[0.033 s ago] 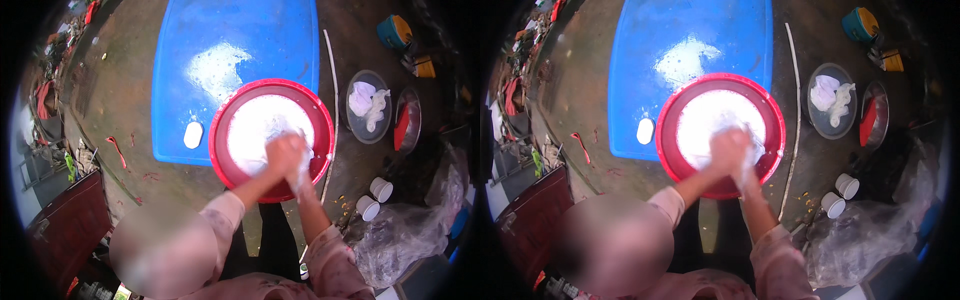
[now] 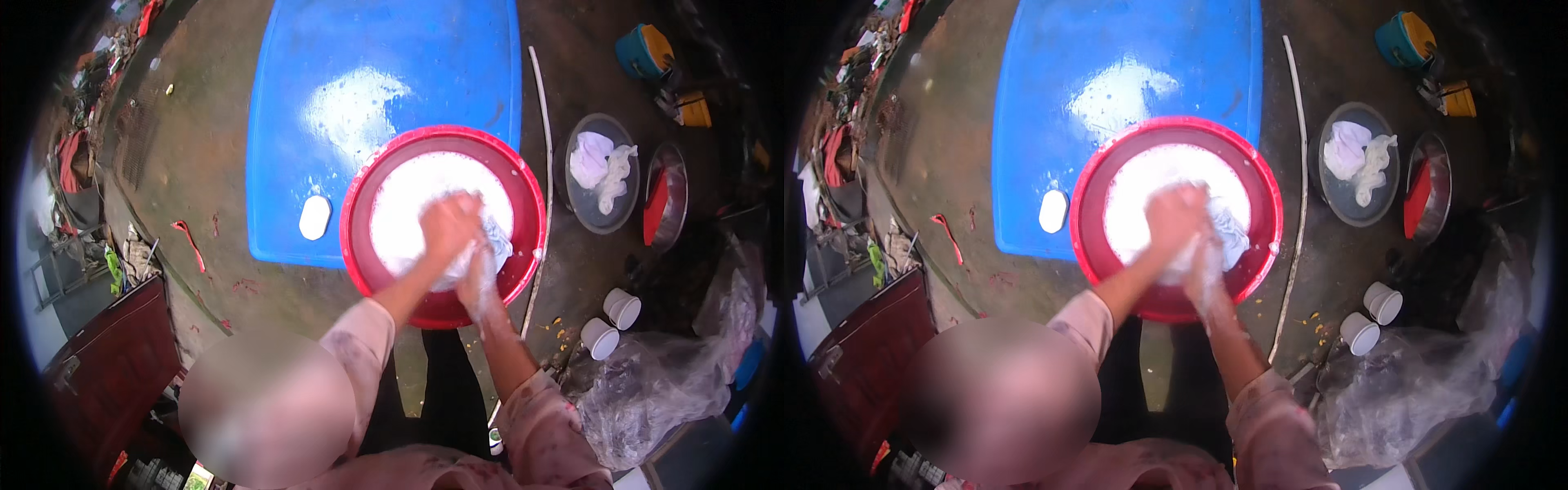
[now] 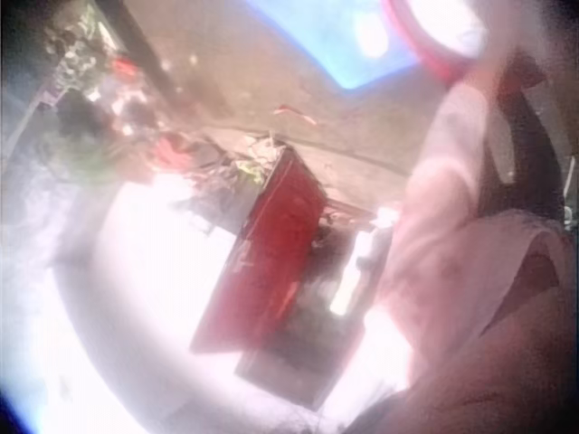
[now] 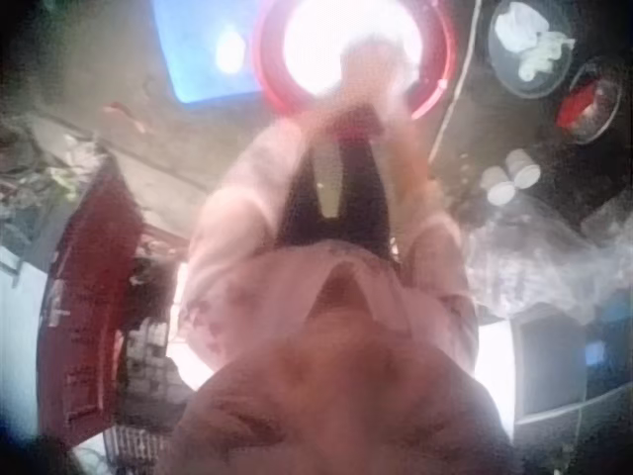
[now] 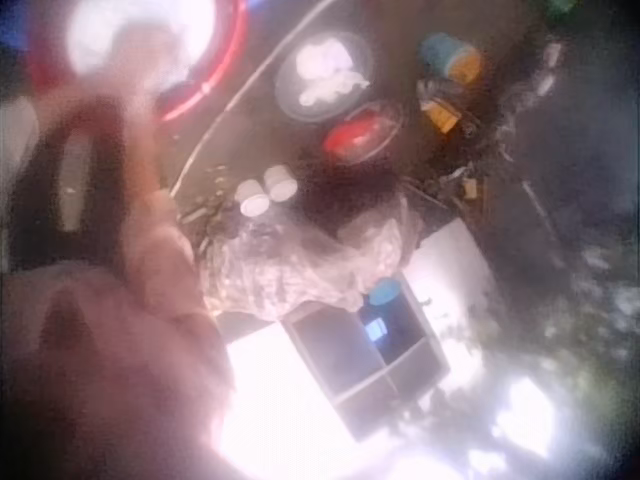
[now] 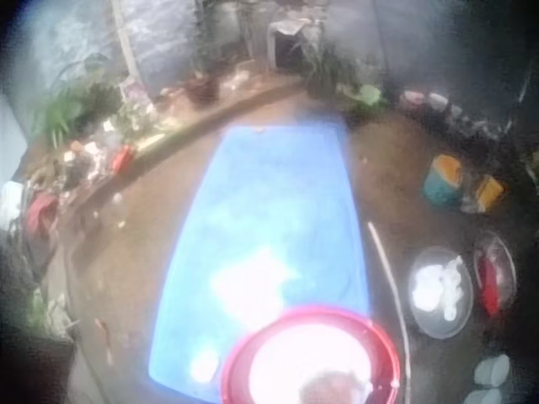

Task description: The person is washing clothes by hand in a red basin filled with soapy water. They repeatedly scrub, rinse, and wring out a white cloth, then move the basin to a different spot on the floor and continue washing.

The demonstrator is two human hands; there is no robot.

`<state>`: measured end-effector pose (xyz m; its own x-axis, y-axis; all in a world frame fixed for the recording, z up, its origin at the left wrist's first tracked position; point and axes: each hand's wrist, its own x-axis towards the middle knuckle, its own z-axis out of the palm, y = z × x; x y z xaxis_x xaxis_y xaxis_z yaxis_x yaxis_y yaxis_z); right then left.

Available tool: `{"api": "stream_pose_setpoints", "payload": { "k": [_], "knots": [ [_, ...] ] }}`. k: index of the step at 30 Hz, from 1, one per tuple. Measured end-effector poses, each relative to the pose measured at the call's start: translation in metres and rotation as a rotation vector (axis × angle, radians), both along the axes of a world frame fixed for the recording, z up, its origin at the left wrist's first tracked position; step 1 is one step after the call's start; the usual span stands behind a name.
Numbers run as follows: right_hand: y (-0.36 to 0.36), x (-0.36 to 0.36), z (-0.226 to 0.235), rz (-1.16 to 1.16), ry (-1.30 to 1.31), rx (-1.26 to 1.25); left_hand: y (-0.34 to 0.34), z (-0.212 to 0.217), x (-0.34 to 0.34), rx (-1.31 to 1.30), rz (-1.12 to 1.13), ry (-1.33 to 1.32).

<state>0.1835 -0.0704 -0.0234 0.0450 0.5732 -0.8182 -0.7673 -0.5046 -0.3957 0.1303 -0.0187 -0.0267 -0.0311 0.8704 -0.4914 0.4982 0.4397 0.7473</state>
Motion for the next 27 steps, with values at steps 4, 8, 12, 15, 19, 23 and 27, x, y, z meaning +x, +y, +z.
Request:
{"api": "stream_pose_setpoints", "payload": {
  "k": [4,8,12,15,19,23,27],
  "knots": [
    [-0.017,0.016,-0.038,0.224,-0.297,0.112,-0.033,0.007,0.018,0.506,0.05,0.12],
    [-0.028,0.055,-0.065,0.296,-0.407,0.223,-0.051,0.019,0.026,0.516,-0.266,0.051],
    [0.017,-0.005,0.006,-0.006,0.173,0.039,0.009,0.0,-0.005,0.092,0.15,0.062],
    [-0.006,0.06,-0.046,0.052,0.526,0.407,-0.048,0.027,0.029,0.357,-0.083,-0.089],
    [0.002,0.021,-0.021,-0.075,0.158,0.238,-0.016,0.012,0.017,0.255,-0.059,-0.02],
    [0.02,0.01,-0.012,0.029,0.304,0.075,-0.006,-0.008,-0.002,0.258,0.032,0.227],
    [0.006,0.054,-0.037,0.059,0.522,0.357,-0.046,0.025,0.032,0.535,-0.15,-0.08]
  ]
}}
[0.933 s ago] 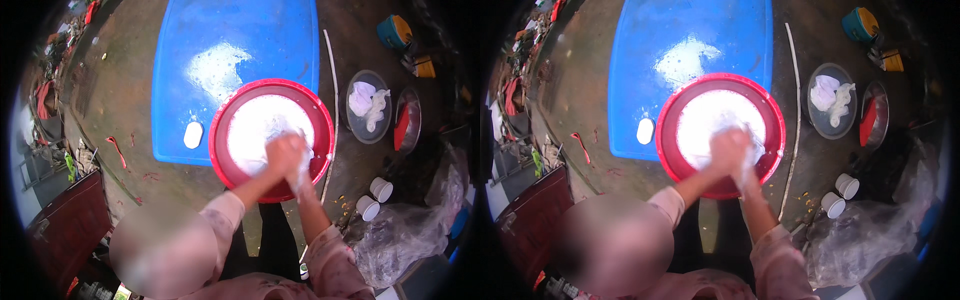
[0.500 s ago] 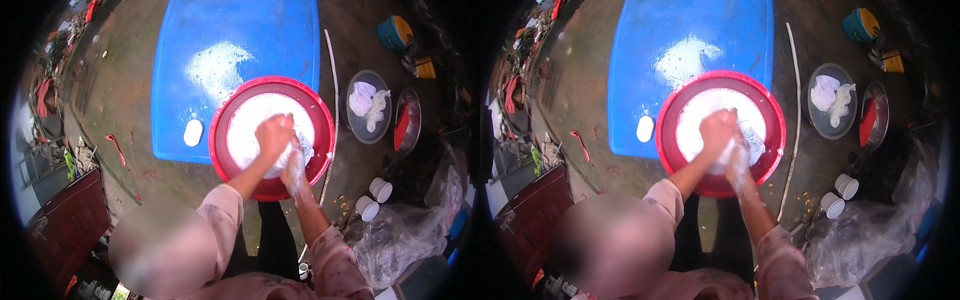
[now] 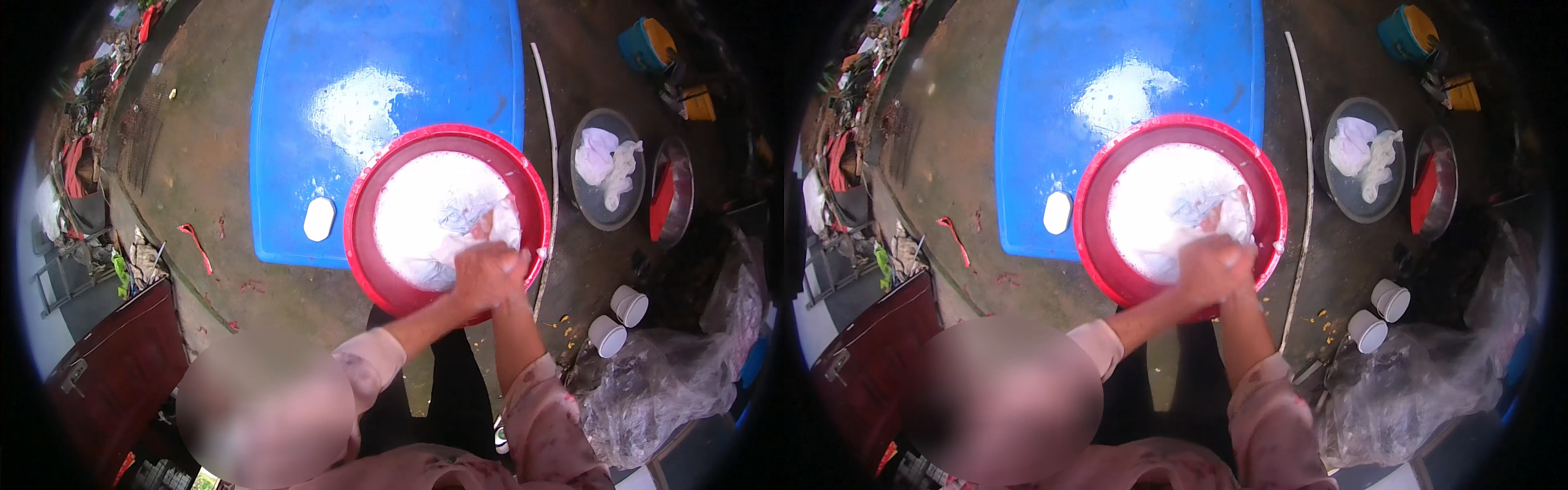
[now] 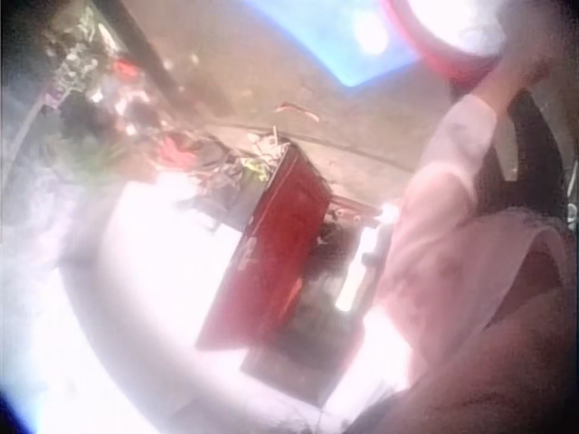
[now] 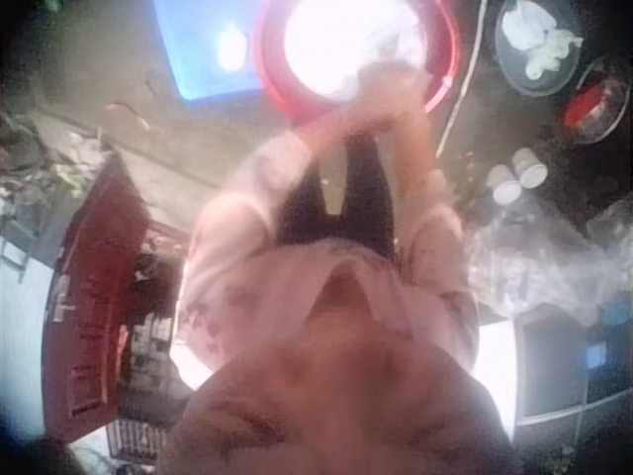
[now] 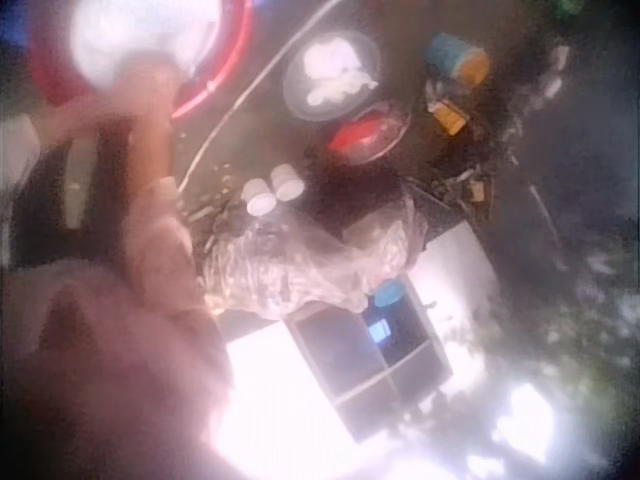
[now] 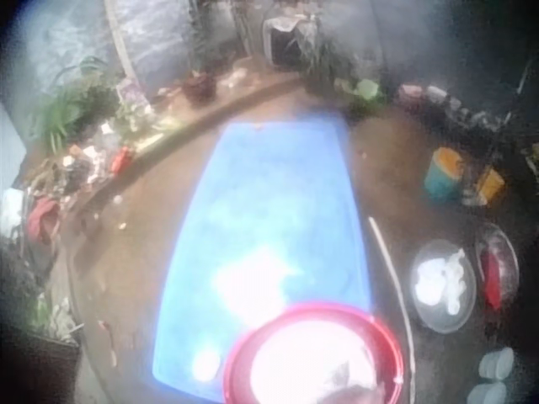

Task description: The person is washing clothes by hand in a red basin filled with soapy water. They repeatedly scrub, rinse, and wring out a white cloth, then move the basin to a different spot on the floor and continue washing.

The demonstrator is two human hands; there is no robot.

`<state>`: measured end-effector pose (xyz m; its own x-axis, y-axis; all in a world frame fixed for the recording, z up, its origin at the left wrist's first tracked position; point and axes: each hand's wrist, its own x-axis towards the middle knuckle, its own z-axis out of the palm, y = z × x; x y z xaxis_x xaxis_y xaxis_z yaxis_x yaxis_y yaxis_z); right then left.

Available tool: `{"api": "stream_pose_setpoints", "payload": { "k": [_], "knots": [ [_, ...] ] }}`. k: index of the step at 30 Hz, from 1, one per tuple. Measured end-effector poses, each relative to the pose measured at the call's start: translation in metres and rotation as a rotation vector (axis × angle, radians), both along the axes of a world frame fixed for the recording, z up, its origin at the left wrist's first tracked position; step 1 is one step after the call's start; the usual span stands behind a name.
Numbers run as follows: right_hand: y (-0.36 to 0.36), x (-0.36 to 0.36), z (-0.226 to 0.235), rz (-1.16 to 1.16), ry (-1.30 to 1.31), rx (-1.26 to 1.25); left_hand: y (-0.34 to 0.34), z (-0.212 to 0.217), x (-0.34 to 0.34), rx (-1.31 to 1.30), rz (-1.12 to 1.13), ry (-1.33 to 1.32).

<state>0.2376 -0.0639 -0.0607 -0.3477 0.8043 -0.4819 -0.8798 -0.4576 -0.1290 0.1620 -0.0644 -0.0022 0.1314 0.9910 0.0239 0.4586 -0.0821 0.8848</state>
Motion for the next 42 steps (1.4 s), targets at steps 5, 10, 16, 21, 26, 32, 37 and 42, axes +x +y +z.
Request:
{"api": "stream_pose_setpoints", "payload": {
  "k": [5,10,16,21,26,32,37,42],
  "knots": [
    [0.003,-0.058,0.024,-0.021,-0.627,-0.426,0.065,-0.035,-0.046,-0.593,0.301,0.183],
    [-0.019,-0.004,-0.02,-0.255,-0.129,-0.023,0.008,-0.016,-0.006,-0.16,0.037,0.042],
    [-0.016,-0.018,-0.019,-0.071,-0.612,-0.404,0.029,-0.034,-0.017,-0.323,0.269,0.028],
    [-0.002,-0.021,0.003,-0.113,-0.053,0.1,0.008,-0.031,-0.012,-0.157,0.079,0.07],
    [-0.006,-0.014,-0.007,0.033,-0.229,-0.152,0.039,-0.028,-0.027,-0.413,0.163,0.137],
    [-0.011,-0.033,0.016,-0.037,-0.557,-0.213,0.034,-0.025,-0.016,-0.37,0.129,0.211],
    [-0.001,-0.003,-0.005,0.131,-0.115,-0.107,0.005,-0.041,-0.017,-0.128,0.054,0.329],
    [-0.012,-0.035,0.014,0.001,-0.416,-0.243,0.031,-0.034,-0.031,-0.437,0.095,0.061]
  ]
}}
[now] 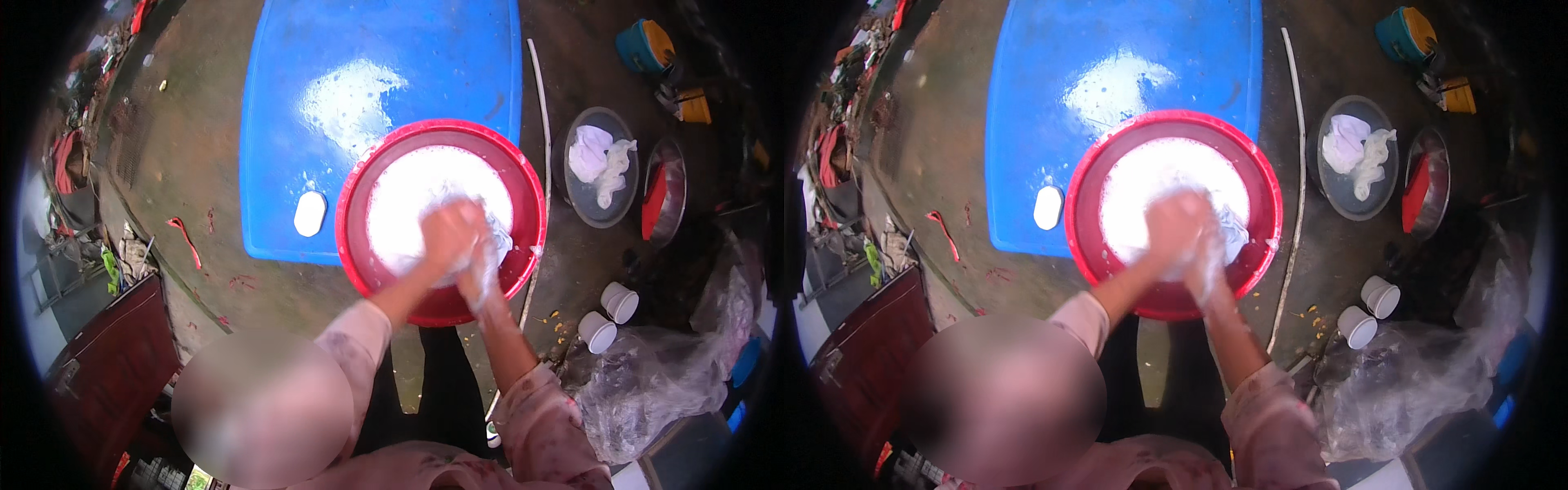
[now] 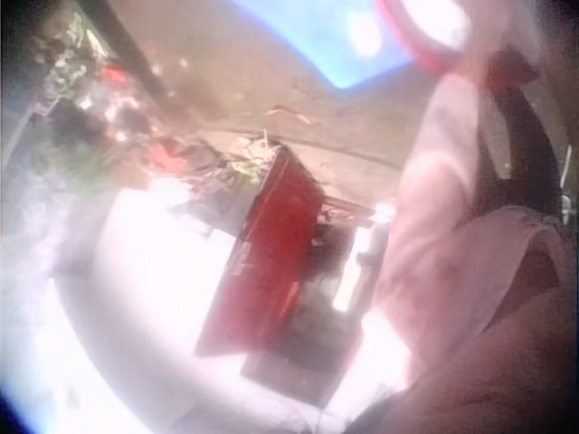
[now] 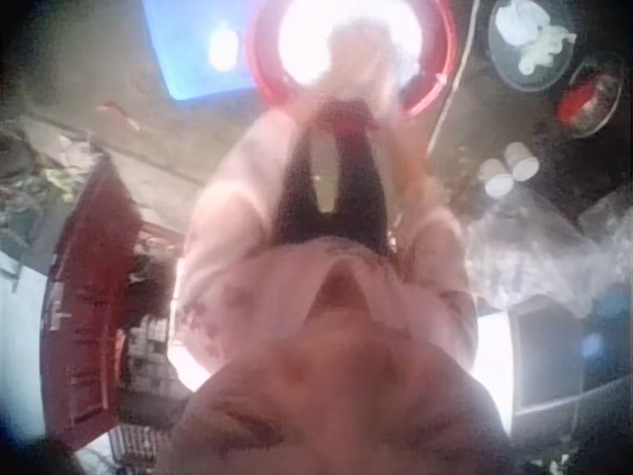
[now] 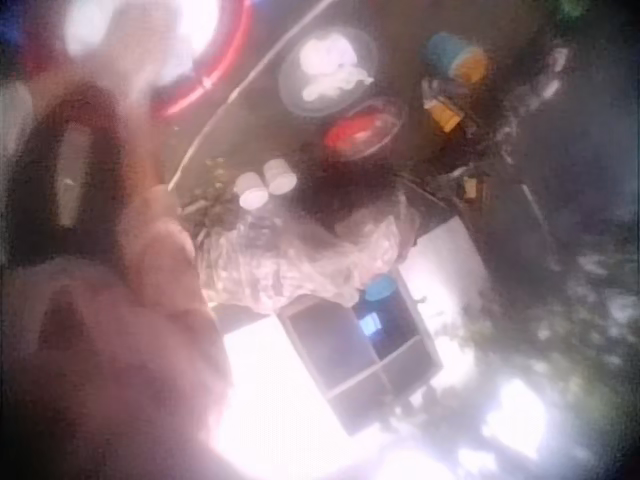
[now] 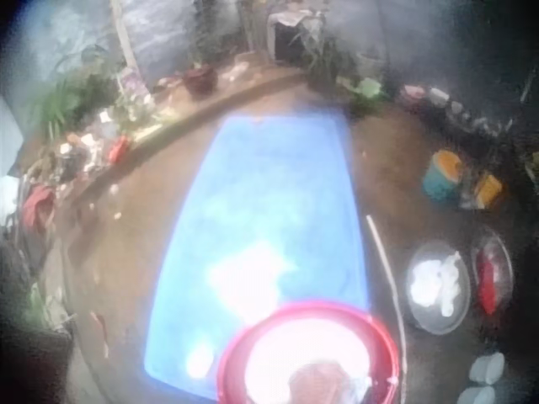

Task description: The person is washing clothes by hand in a red basin filled with soapy water. They repeatedly scrub, rinse, and wring out a white cloth, then move the basin to a different spot on the floor and continue washing.

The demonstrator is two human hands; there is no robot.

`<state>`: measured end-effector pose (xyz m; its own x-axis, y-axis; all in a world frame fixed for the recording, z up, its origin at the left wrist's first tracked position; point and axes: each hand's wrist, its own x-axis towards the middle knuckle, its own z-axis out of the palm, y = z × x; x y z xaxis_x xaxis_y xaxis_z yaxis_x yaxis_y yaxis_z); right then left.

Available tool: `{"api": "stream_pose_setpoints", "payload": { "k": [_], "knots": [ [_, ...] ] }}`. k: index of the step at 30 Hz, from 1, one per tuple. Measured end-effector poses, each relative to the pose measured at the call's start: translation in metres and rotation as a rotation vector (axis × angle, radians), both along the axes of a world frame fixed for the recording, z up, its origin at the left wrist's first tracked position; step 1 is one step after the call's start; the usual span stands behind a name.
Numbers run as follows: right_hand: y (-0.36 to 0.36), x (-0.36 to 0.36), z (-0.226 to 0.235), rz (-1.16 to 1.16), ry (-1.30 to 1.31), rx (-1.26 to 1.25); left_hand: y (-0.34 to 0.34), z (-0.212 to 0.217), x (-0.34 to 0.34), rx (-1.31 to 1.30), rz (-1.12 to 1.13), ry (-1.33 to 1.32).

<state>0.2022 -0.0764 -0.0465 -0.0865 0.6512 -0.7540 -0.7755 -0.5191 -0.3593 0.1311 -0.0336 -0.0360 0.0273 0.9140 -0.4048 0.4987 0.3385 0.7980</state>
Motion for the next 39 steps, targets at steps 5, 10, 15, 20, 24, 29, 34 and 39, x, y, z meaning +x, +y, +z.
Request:
{"api": "stream_pose_setpoints", "payload": {
  "k": [5,10,15,20,24,29,34,39],
  "knots": [
    [-0.005,0.024,-0.017,0.14,-0.24,0.142,-0.032,0.014,0.021,0.329,0.067,-0.068],
    [0.013,0.009,0.015,-0.114,0.08,-0.164,0.001,-0.014,-0.015,-0.033,-0.015,0.038],
    [0.017,0.079,0.041,0.022,-0.338,0.107,0.045,0.014,-0.091,-0.344,-0.018,-0.67],
    [0.037,0.103,0.077,0.043,-0.602,0.061,0.067,0.049,-0.127,-0.355,-0.56,-0.124],
    [0.049,0.107,0.104,-0.008,-0.505,0.112,0.062,0.057,-0.147,-0.482,-0.267,-0.614],
    [0.054,0.098,0.083,0.115,-0.693,0.167,0.051,0.054,-0.141,-0.37,0.17,-0.786],
    [0.049,0.081,0.015,0.27,-0.886,0.345,0.026,0.029,-0.12,0.487,-0.051,0.254],
    [0.039,0.021,-0.04,0.876,-1.529,0.575,0.003,-0.023,-0.079,0.275,-0.635,0.57]
  ]
}}
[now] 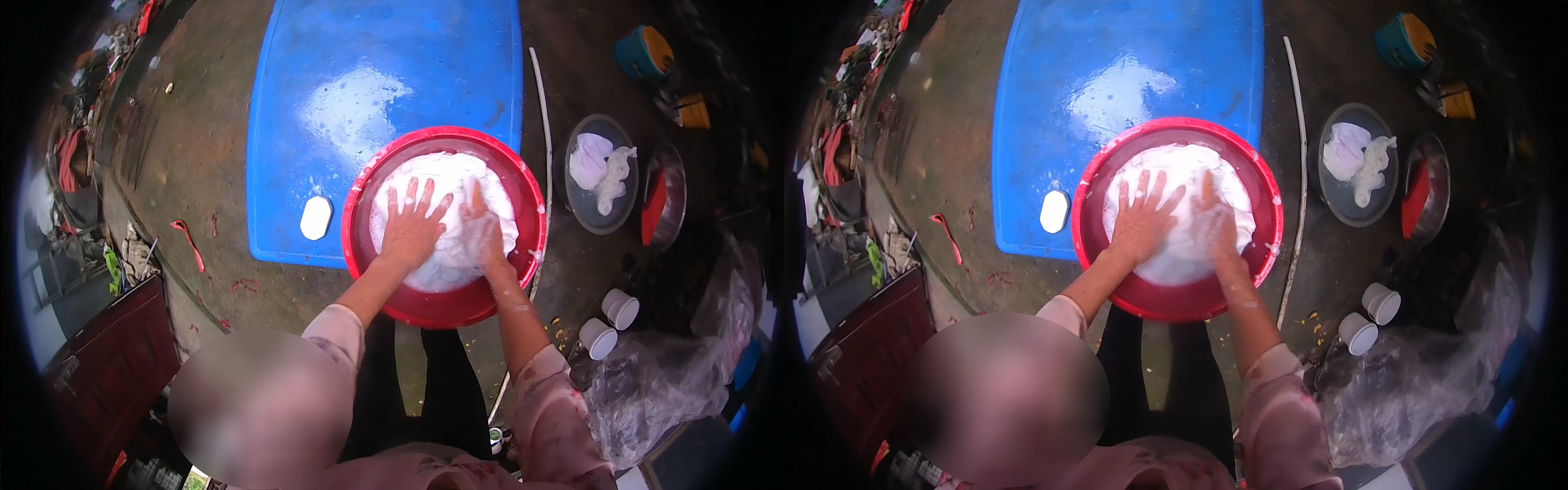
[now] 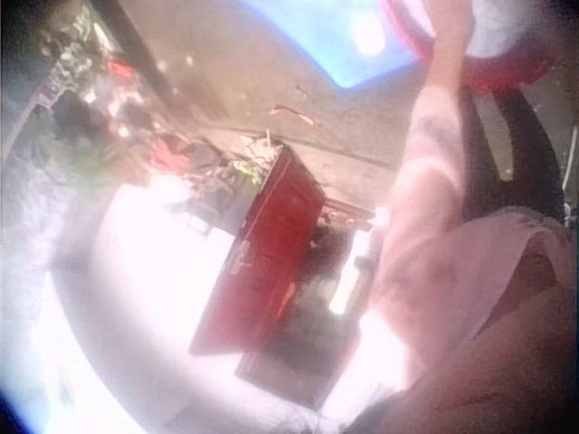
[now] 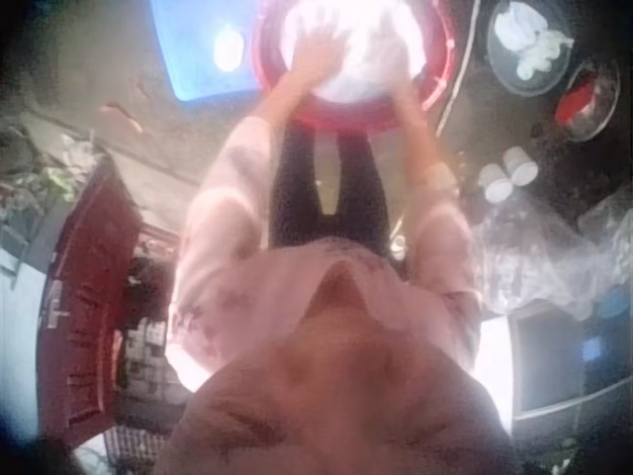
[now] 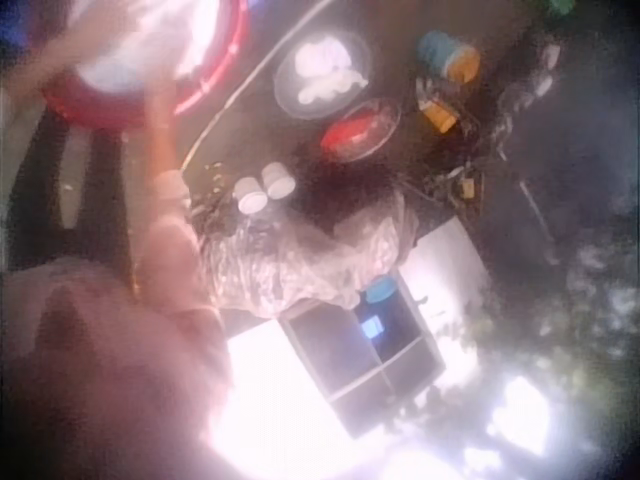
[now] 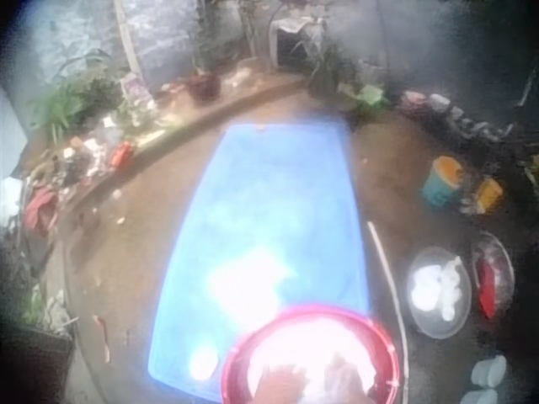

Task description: The person is washing clothes by hand in a red basin filled with soapy water. They repeatedly scrub, rinse, and wring out a white cloth, then move the basin to a different spot on the floor and continue washing.

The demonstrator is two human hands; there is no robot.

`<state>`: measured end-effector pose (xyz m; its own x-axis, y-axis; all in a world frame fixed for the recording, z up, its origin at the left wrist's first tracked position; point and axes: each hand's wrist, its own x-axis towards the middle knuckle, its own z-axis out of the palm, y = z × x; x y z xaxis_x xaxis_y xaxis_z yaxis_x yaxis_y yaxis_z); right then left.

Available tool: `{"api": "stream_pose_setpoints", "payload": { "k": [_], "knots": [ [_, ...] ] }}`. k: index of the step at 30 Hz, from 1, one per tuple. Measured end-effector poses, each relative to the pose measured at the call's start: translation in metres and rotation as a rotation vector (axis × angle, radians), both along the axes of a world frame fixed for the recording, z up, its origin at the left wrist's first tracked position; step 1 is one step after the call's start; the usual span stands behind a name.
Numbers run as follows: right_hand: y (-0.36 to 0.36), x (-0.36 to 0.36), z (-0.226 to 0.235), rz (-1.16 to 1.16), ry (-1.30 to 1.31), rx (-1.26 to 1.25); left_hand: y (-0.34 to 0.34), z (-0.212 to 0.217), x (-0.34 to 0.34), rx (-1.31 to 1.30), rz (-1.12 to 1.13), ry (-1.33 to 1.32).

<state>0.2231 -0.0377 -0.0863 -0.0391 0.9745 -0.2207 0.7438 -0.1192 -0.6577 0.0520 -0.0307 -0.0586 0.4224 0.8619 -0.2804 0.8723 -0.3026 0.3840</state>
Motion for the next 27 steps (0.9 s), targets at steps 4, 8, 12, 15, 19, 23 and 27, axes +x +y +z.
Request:
{"api": "stream_pose_setpoints", "payload": {
  "k": [4,8,12,15,19,23,27],
  "knots": [
    [0.013,0.001,-0.007,0.243,-0.36,0.035,0.013,-0.01,0.01,-0.043,0.061,0.017],
    [0.031,0.042,0.002,-0.696,0.753,-0.492,0.05,0.012,0.005,0.017,0.537,-0.166],
    [0.012,0.035,-0.009,-0.932,1.319,-0.514,0.031,-0.017,0.061,-0.121,0.68,-0.223],
    [-0.001,0.038,-0.005,-0.838,1.551,-0.596,0.004,0.021,0.095,-0.209,0.49,-0.636],
    [-0.03,0.006,-0.006,-0.634,1.355,-0.366,0.004,0.043,0.089,-0.132,0.367,-0.555],
    [-0.038,0.011,-0.042,-0.33,0.75,-0.232,0.037,0.028,0.097,-0.046,0.687,-0.541],
    [-0.024,0.016,-0.001,-0.471,1.948,-0.526,-0.021,0.048,0.11,0.072,0.385,-0.708]
  ]
}}
